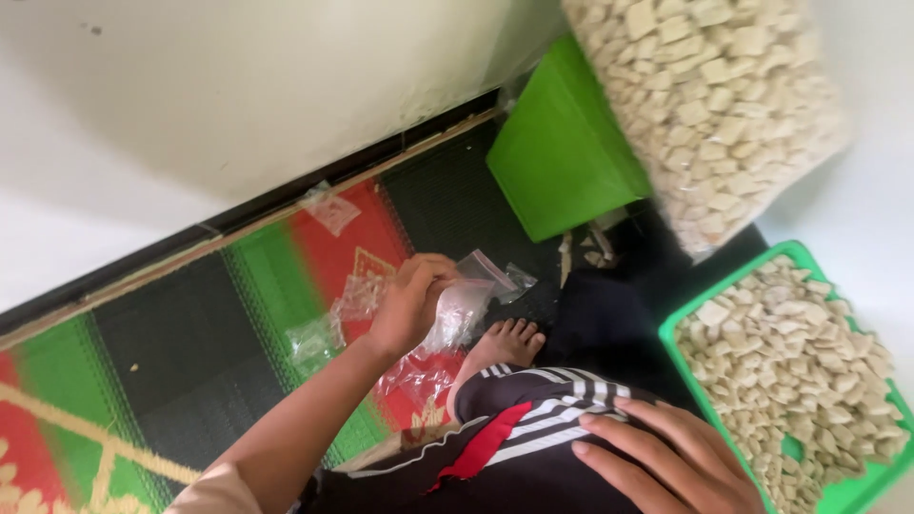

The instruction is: Manually filling small plastic bags with small, cube-shaped food items from a tray.

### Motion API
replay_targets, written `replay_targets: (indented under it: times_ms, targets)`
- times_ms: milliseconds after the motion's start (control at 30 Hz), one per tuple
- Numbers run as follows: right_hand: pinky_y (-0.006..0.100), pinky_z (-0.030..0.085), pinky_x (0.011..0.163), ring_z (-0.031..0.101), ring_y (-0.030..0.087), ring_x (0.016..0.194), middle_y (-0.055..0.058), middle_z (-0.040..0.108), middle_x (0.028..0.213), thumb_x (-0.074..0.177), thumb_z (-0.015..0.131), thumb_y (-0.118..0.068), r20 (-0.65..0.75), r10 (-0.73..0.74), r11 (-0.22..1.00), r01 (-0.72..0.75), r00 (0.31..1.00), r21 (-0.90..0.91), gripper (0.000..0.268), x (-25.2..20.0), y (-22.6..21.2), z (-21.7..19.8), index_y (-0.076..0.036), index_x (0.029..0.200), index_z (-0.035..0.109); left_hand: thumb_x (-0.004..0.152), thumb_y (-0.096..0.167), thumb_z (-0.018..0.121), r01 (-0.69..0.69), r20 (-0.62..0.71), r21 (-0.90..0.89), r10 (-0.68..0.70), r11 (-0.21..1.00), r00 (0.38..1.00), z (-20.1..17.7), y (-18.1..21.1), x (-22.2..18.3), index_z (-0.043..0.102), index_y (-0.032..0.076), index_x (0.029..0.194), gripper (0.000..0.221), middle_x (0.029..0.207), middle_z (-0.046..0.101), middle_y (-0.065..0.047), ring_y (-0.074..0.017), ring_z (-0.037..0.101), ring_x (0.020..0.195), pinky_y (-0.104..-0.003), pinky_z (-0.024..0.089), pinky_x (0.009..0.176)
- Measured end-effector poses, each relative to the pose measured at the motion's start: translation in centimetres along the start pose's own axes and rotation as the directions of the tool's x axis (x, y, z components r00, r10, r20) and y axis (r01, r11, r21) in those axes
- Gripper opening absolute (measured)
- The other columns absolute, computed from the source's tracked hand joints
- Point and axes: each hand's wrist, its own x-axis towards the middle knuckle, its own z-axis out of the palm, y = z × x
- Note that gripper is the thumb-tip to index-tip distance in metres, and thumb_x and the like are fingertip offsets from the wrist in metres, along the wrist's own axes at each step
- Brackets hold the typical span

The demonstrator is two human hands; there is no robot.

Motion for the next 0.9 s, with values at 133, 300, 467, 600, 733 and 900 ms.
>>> replay_targets:
  times_ms: [133,300,467,600,733,900]
  targets:
    - [0.037,0.048,0.109,0.068,0.02,0.125,0.004,0.074,0.128,0.072,0.074,-0.034,0.056,0.275,0.844,-0.269,0.96,0.463,0.051,-1.5,0.8,-0.7,-0.011,0.117,0.075,0.097,-0.002,0.057,-0.076,0.113,-0.04,0.08,0.996,0.99,-0.2,2.4,1.2,0.054,0.005,0.112,0.017,0.121,0.063,-0.016,-0.0277,0.069,0.103,-0.037,0.059,0.085]
    - [0.028,0.058,0.066,0.075,0.015,0.084,0.008,0.073,0.129,0.082,0.067,-0.026,0.273,0.514,0.67,-0.579,0.814,0.466,0.051,6.9,3.6,-1.2,-0.007,0.129,0.06,0.094,-0.006,0.06,-0.141,0.141,-0.1,0.154,0.985,0.978,-0.6,4.9,1.0,0.05,0.004,0.115,0.026,0.123,0.061,-0.017,-0.0272,0.07,0.101,-0.034,0.061,0.082]
    - [0.037,0.055,0.055,0.072,0.026,0.062,0.012,0.083,0.088,0.083,0.074,-0.02,0.363,0.4,0.704,-0.536,0.841,0.465,0.03,11.2,5.1,1.9,-0.006,0.109,0.077,0.1,0.001,0.058,-0.225,-0.018,-0.195,0.226,0.955,0.974,-1.7,6.0,1.1,0.062,0.004,0.101,0.005,0.104,0.071,-0.011,-0.034,0.073,0.097,-0.041,0.058,0.085]
    - [0.036,0.058,0.061,0.077,0.027,0.066,0.008,0.083,0.077,0.088,0.069,-0.018,0.388,0.453,0.768,-0.572,0.803,0.287,0.013,12.0,5.4,2.5,-0.01,0.091,0.079,0.101,0.004,0.057,-0.185,0.007,-0.162,0.188,0.969,0.982,-2.6,4.1,0.0,0.061,0.004,0.101,0.004,0.106,0.071,-0.012,-0.0346,0.074,0.095,-0.042,0.059,0.083]
    - [0.035,0.059,0.065,0.076,0.025,0.07,0.006,0.081,0.076,0.088,0.069,-0.019,0.341,0.505,0.764,-0.595,0.793,0.251,0.012,11.8,5.7,3.0,-0.011,0.088,0.078,0.1,0.01,0.062,-0.153,0.09,0.034,0.149,0.988,0.985,-2.2,-0.9,-2.5,0.063,0.007,0.098,0.003,0.1,0.069,-0.011,-0.0346,0.071,0.098,-0.039,0.057,0.083]
    - [0.032,0.058,0.063,0.074,0.021,0.067,0.003,0.078,0.073,0.088,0.07,-0.019,0.223,0.516,0.787,-0.56,0.827,0.259,0.011,10.9,5.6,1.8,-0.013,0.086,0.078,0.085,0.012,0.076,-0.024,0.281,0.249,-0.048,0.968,0.959,0.4,-7.2,-6.5,0.062,0.007,0.113,0.031,0.109,0.066,-0.016,-0.04,0.065,0.107,-0.045,0.055,0.091]
